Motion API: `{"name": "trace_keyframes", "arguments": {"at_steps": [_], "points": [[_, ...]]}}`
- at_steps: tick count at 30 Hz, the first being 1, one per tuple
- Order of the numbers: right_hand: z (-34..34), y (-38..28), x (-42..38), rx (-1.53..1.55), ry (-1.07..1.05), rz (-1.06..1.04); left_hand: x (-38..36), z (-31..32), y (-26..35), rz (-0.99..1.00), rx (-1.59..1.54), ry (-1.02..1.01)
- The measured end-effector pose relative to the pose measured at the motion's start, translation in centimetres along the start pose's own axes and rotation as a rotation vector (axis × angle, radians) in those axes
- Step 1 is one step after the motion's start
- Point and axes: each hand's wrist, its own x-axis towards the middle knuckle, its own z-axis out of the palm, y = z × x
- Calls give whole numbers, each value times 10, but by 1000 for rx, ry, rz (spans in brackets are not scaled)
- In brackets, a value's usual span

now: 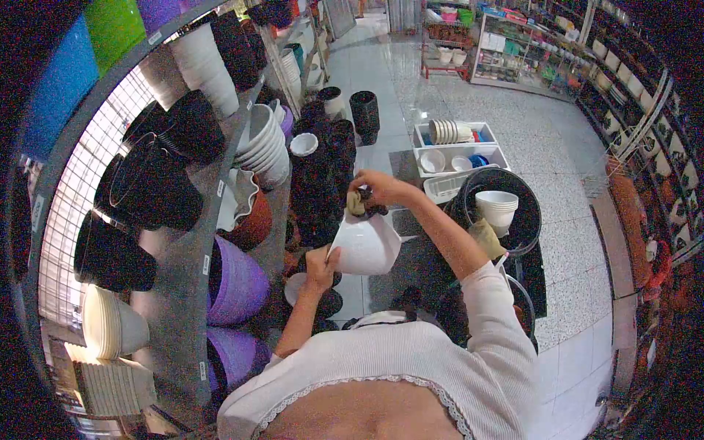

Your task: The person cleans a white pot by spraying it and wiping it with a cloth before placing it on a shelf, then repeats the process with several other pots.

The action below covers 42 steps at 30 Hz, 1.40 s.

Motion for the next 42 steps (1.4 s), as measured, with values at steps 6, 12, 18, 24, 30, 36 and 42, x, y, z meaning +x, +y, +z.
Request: {"name": "trace_keyframes", "arguments": {"at_steps": [6,12,18,24,30,36,42], "points": [[77,-79,-25,-554,307,123,10,28,-12,-227,-116,-96],[55,-19,-25,10,413,1,-8,22,1,-267,-159,-129],[28,-11,-45,131,166,273,-4,21,29,-100,-202,-30],[95,-88,-65,-266,558,124,18,23,10,-202,-116,-12],[38,11,-76,625,308,334,3,16,49,-150,-201,30],[81,-56,-79,-198,692,58,20,34,3,-369,-262,212],[99,-50,-82,53,809,151,19,13,29,-221,-125,241]]}}
